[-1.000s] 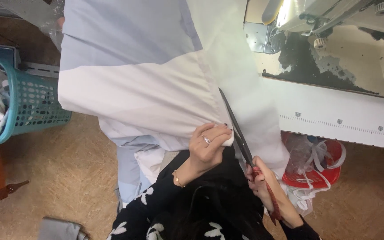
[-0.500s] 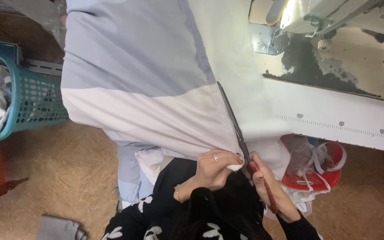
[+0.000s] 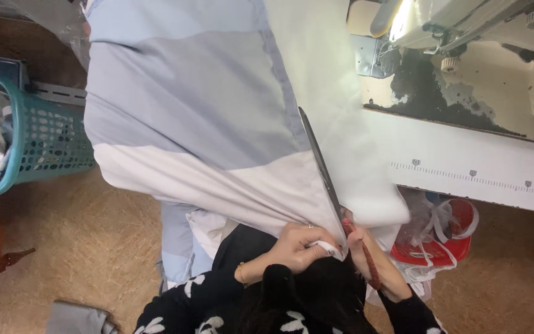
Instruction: Trimming excess fabric from a sewn item using large scissors
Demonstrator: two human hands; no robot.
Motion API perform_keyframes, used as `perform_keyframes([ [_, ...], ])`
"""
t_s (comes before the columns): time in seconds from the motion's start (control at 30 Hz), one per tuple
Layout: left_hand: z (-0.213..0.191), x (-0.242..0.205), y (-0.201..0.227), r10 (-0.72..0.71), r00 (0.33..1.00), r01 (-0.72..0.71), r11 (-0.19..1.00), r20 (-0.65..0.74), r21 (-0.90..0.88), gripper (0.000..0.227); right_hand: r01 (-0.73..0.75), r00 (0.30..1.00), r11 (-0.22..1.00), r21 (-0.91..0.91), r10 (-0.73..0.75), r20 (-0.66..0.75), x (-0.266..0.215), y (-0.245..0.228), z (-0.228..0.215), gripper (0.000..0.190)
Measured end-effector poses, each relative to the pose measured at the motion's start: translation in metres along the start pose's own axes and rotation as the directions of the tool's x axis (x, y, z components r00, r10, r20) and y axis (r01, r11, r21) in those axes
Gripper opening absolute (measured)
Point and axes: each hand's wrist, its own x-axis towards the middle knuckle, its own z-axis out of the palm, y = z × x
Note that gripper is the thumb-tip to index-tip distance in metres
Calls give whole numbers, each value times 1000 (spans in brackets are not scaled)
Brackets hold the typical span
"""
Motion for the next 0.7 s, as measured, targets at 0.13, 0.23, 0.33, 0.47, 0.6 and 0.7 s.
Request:
perform_keyframes([
  [0.13, -4, -2, 5, -94, 993, 99, 992, 69, -77, 18, -143, 987, 989, 23, 145, -70, 4, 14, 13, 140],
  [0.23, -6, -3, 0, -146, 983, 158, 980, 108, -118, 19, -71, 987, 997, -2, 70, -144, 2, -2, 19, 108],
  [0.33, -5, -6, -18, -207, 962, 243, 946, 175, -216, 20, 11, 990, 999, -45, -17, -140, 1, 3, 14, 92],
  [0.47, -1, -6, -18, -293, 867, 451, 805, 403, -385, 14, -40, 999, 999, 13, 41, -35, 6, -17, 4, 113],
  [0.6, 5, -12, -23, -240, 795, 522, 738, 558, -427, 15, 137, 990, 980, 146, -137, -13, 28, -56, 10, 122],
  [0.7, 10, -23, -45, -269, 729, 585, 722, 630, -369, 19, 91, 995, 991, 98, -85, -60, 35, -36, 15, 117],
])
